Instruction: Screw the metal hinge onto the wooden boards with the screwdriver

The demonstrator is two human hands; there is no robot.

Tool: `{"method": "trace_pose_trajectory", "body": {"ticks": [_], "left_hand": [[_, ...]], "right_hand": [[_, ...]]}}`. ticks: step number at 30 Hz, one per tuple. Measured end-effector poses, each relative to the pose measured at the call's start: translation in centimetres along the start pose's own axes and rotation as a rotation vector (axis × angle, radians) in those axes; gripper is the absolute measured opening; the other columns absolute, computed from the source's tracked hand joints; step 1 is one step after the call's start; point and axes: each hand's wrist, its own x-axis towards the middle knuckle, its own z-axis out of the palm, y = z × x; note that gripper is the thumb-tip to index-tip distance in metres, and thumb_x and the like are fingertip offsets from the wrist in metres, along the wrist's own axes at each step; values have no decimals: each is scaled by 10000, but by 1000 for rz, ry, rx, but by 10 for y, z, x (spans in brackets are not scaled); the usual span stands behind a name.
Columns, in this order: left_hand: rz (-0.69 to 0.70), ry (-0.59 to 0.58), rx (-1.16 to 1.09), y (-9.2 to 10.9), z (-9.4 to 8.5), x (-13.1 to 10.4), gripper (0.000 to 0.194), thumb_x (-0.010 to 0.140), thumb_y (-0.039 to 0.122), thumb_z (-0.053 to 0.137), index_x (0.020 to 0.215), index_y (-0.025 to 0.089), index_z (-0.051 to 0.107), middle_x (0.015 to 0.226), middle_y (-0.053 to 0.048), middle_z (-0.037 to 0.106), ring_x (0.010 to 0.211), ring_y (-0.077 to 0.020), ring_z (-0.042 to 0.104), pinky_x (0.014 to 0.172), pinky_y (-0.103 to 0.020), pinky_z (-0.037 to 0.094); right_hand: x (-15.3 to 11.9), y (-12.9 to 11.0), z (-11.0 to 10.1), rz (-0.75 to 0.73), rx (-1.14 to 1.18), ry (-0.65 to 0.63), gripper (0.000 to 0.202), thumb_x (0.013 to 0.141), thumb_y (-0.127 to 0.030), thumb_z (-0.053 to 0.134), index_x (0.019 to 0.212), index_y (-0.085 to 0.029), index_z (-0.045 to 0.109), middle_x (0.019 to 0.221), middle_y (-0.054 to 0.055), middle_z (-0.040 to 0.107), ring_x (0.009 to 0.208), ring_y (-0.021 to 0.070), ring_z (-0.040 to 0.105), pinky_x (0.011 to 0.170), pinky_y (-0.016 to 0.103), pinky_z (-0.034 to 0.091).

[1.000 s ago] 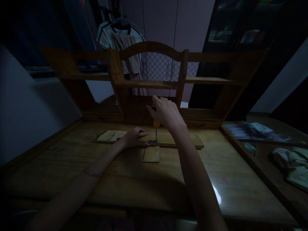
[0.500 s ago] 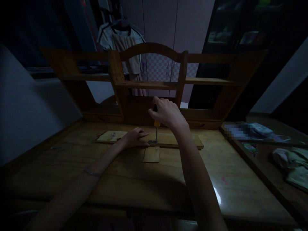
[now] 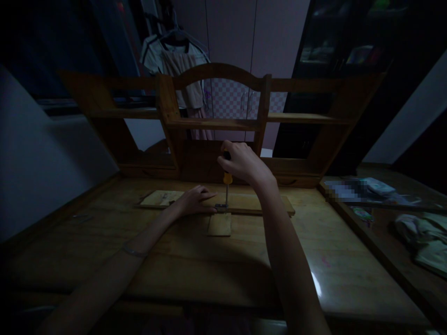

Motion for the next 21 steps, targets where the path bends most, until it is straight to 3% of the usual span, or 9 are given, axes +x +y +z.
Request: {"method": "trace_pose_trajectory", "body": {"ticks": [11,21], "left_hand": [[-11,7,-8,2,-1,-1,808,716,814,565,1356,320,574,1156,-70,576,1048,-241,532,884,-333,413],[-10,13,-30,-1,0,-1,796,721,800,577,1347,309,585,1146,-70,572,1040,-232,534,913,-323,400]], "right_hand": [[-2,5,-10,-20,25,75,247,896,-203,578,1113,-134,674,943,48,656,801,183,590,725,245,396],[-6,7,-23,12,24,117,265,903,-233,550,1113,-145,685,991,62,663,940,233,606,831,279,408]]}}
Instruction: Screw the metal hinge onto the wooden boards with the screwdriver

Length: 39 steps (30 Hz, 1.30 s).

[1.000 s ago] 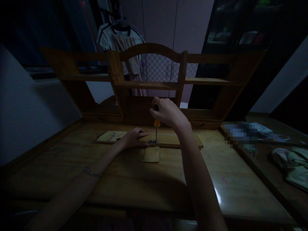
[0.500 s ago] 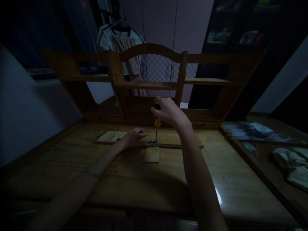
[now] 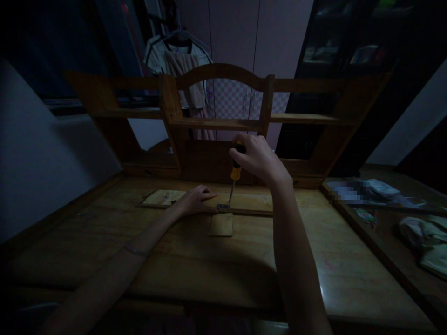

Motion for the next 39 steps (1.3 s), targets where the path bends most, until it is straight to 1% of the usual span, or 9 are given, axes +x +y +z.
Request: {"method": "trace_pose_trajectory", "body": {"ticks": [5,9,13,20,32,39], "left_hand": [[7,15,-13,0,1,-1,792,722,798,576,1348,312,583,1144,-65,574,1044,-230,527,910,-319,399],[-3,1,-15,2,0,-1,800,719,794,585,1345,297,587,1150,-72,570,1056,-233,524,915,-318,396],[0,-7,0,2,0,0,800,719,806,572,1344,306,588,1155,-70,571,1048,-232,530,913,-322,400],[15,-5,18,2,1,1,809,724,810,561,1357,307,576,1155,-76,579,1058,-241,533,911,-328,408],[6,-12,26,4,-1,0,821,722,829,537,1357,310,576,1165,-76,575,1061,-242,536,902,-330,415],[7,4,18,1,3,1,820,715,826,550,1344,301,590,1149,-74,579,1043,-234,537,907,-325,409]], "right_hand": [[0,1,2,11,-22,-6,261,912,-234,552,1123,-144,676,975,67,660,915,234,602,818,286,411],[1,0,3,13,-29,-8,241,904,-211,574,1107,-139,684,965,68,663,897,225,607,788,272,415],[2,-3,8,3,-34,-37,230,912,-217,576,1097,-143,689,951,61,663,841,205,606,741,258,408],[4,-9,15,-26,-52,-72,223,917,-225,598,1104,-145,688,898,47,656,784,188,592,706,257,393],[4,-5,18,-41,-30,-77,195,912,-210,602,1073,-144,691,879,41,651,768,179,588,697,250,401],[4,-4,16,-36,-25,-73,173,911,-194,610,1044,-135,702,863,43,651,760,179,587,679,250,396]]}}
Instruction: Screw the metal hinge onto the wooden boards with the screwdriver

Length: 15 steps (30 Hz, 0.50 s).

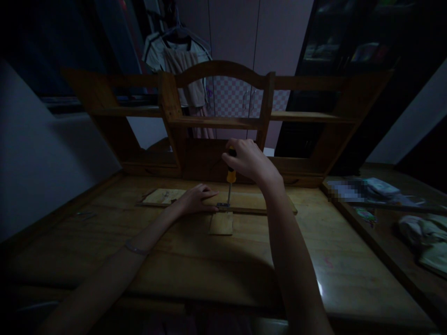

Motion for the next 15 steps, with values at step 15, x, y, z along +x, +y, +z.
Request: {"method": "trace_pose_trajectory", "body": {"ticks": [15], "left_hand": [[7,-5,30,1,-1,0,803,726,818,549,1341,305,591,1122,-76,580,1024,-232,543,881,-326,415]], "right_hand": [[1,0,8,15,-48,-12,219,910,-223,621,1105,-135,670,917,66,644,811,202,589,706,265,395]]}}
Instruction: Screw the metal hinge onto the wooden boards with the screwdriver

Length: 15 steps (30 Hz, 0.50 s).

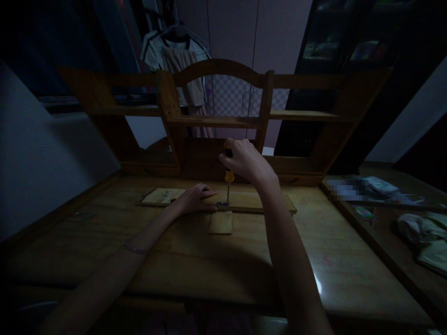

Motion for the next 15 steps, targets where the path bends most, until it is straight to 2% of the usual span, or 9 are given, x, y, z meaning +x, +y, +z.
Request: {"method": "trace_pose_trajectory", "body": {"ticks": [4,9,15], "left_hand": [[25,20,7,1,1,0,791,734,808,551,1338,298,594,1121,-78,580,1037,-231,542,882,-321,417],[-7,5,-9,0,1,0,797,719,818,556,1331,310,598,1141,-77,579,1033,-232,546,879,-323,418],[-4,-15,-11,0,-1,0,817,729,820,540,1348,289,587,1157,-79,576,1053,-237,540,897,-318,412]], "right_hand": [[-1,-2,4,0,-41,23,272,932,-231,609,1192,-147,611,947,70,638,861,219,599,739,275,402],[-2,-6,3,46,-54,-26,243,964,-331,572,1129,-154,596,953,84,638,905,249,606,777,299,416],[-2,-11,-2,64,-47,-50,225,943,-273,539,1112,-144,612,1030,100,633,979,257,590,840,310,412]]}}
